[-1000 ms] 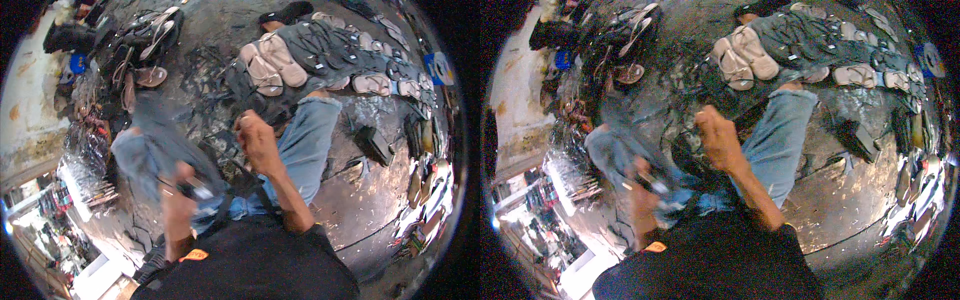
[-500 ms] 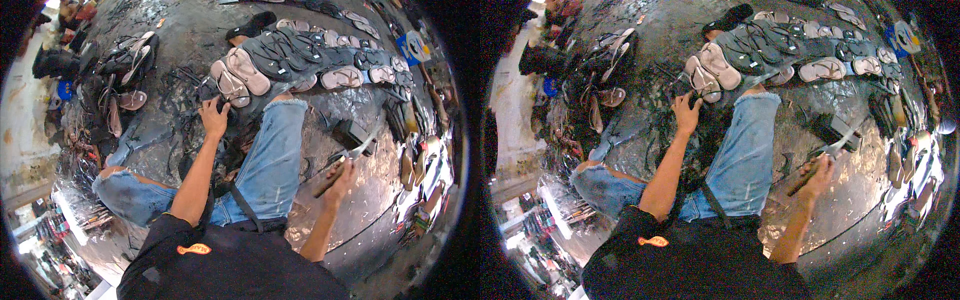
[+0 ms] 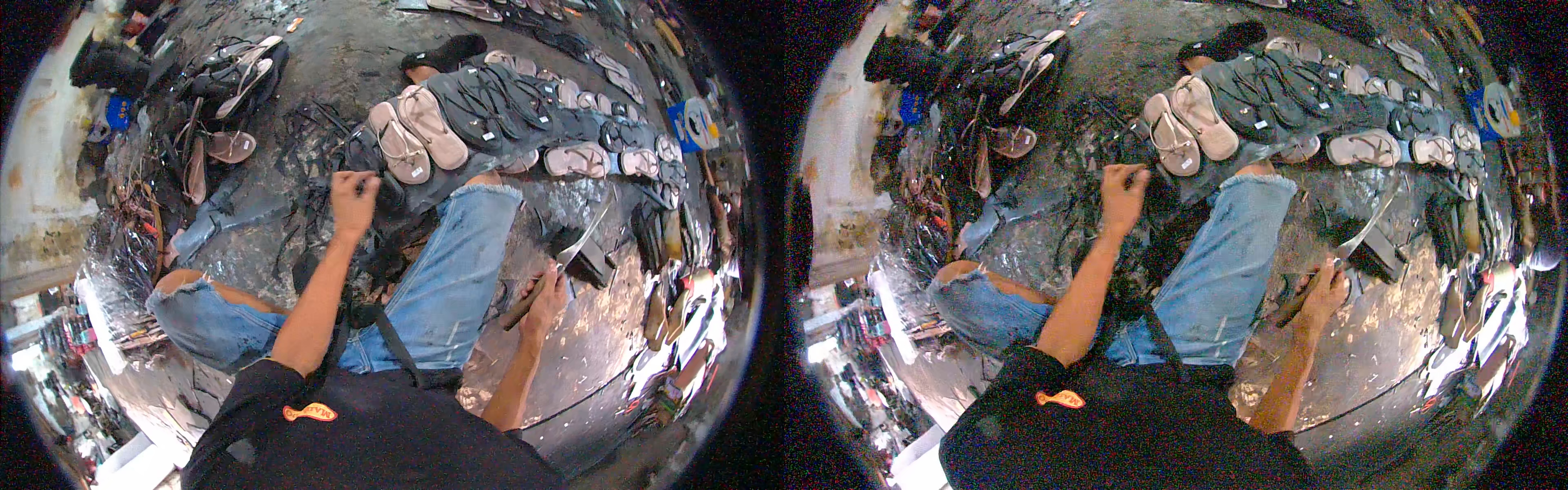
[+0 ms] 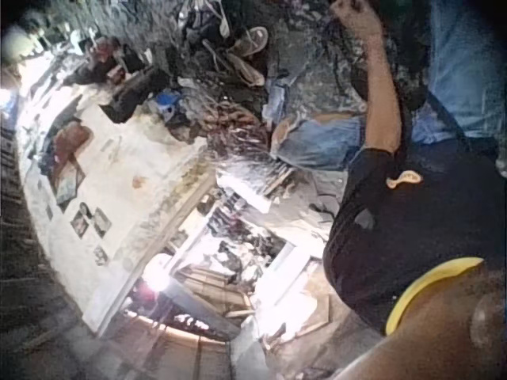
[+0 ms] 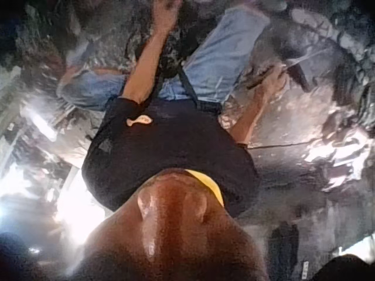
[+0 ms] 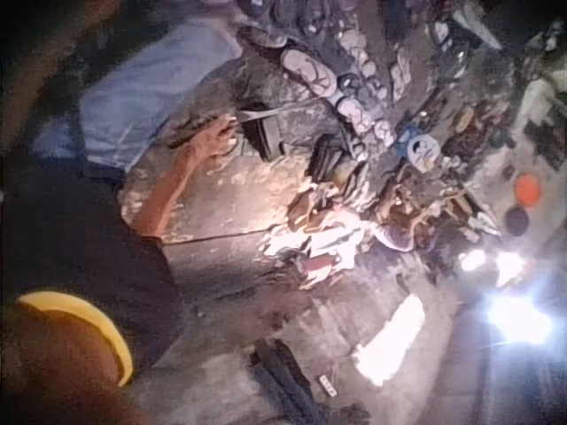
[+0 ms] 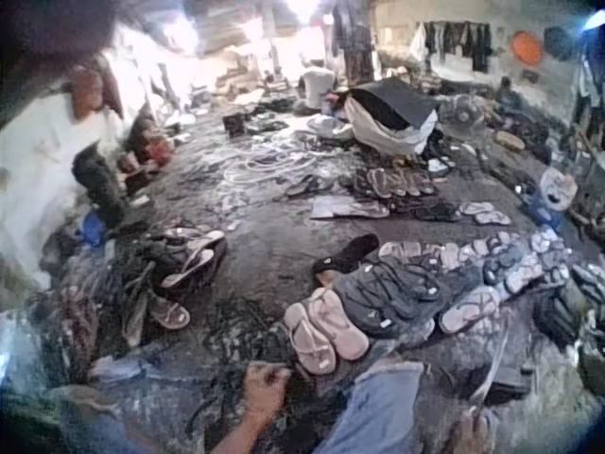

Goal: The person sits on the floor and repeatedly picks up sandals, using a knife to scrape or clean the soles and straps. They handle multiple sandals one at a time, turning them over and scraping different surfaces before placing them back on the floor.

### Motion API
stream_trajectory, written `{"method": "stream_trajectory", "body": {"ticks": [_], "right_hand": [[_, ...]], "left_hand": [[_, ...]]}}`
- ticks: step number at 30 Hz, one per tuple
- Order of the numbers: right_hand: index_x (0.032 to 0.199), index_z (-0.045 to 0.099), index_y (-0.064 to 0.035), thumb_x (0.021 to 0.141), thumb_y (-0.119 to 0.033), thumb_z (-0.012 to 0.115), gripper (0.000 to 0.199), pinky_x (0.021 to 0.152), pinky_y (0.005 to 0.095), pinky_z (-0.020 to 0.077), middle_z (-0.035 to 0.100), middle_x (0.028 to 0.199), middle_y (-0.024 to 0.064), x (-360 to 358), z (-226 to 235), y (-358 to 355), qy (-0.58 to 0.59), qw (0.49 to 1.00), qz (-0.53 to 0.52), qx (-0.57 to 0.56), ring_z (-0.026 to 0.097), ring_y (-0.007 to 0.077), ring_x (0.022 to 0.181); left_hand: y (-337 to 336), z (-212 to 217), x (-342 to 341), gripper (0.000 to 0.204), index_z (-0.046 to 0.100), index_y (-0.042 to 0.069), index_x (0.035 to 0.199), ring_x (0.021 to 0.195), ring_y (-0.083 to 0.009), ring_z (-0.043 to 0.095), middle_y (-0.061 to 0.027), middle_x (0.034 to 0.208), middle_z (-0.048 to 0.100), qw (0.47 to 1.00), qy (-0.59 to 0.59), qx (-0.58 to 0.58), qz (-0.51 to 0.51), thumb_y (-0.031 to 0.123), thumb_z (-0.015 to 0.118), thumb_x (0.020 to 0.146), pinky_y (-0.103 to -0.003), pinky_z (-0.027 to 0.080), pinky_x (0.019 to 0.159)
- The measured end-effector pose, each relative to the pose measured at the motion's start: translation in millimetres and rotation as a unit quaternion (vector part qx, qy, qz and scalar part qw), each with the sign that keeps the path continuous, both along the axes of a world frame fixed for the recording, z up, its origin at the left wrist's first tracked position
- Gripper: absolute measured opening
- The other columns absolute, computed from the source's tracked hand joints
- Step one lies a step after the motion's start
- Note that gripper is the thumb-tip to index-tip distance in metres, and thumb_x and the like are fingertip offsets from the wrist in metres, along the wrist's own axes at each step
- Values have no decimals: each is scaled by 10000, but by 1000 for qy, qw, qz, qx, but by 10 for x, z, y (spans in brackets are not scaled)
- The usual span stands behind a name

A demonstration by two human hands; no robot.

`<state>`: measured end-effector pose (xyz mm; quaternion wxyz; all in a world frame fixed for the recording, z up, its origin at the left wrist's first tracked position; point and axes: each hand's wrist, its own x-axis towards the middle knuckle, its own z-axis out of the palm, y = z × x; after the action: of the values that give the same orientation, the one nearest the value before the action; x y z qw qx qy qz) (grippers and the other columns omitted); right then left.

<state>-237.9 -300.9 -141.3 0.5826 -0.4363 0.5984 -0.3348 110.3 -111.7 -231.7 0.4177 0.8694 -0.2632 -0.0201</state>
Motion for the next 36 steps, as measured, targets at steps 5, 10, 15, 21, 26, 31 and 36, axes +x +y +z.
{"method": "stream_trajectory", "body": {"ticks": [5,10,15,21,26,31,36], "right_hand": [[1096,594,-108,1021,-277,615,186,463,263,442,585,777,10,292,31,153,-20,999,22,26,533,108,554],[1037,578,-110,1020,-264,616,160,467,262,432,568,754,-5,392,-66,217,-8,999,16,29,527,99,552],[1046,583,-103,1027,-260,611,161,517,247,423,552,785,-15,542,50,196,-8,998,47,35,534,83,608],[987,588,-105,1019,-285,623,186,466,251,416,570,746,-31,506,-127,159,15,998,58,22,507,77,546],[977,589,-106,1019,-281,622,183,480,243,409,571,751,-34,596,-42,190,34,997,70,24,505,74,555],[972,591,-95,1020,-270,618,183,512,239,416,571,757,-31,587,-25,189,27,998,62,20,512,70,585],[978,597,-94,1020,-268,613,179,520,238,403,562,753,-27,597,-61,207,29,997,72,6,503,71,591]], "left_hand": [[-484,-67,51,372,724,106,1205,1046,-341,511,-144,1085,525,978,-78,156,114,284,754,879,-478,442,948],[-550,-192,48,271,700,29,961,1054,-363,519,-172,1062,560,990,-31,48,128,256,779,837,-468,430,936],[-391,-283,162,353,669,-4,985,870,-383,629,-153,908,665,988,95,42,112,263,820,811,-456,496,814],[-380,-35,135,228,711,11,975,820,-320,670,-158,954,690,934,251,-166,192,189,786,853,-395,519,833],[-336,-74,76,137,753,91,959,1054,-330,573,-125,1188,528,992,-78,40,90,173,776,852,-445,503,859],[-455,1,-53,153,767,89,959,1138,-341,516,-107,1162,573,985,-62,133,92,177,771,833,-474,450,963],[-510,41,52,174,759,64,969,1069,-381,605,-156,1100,662,986,13,145,84,171,760,832,-464,507,907]]}}
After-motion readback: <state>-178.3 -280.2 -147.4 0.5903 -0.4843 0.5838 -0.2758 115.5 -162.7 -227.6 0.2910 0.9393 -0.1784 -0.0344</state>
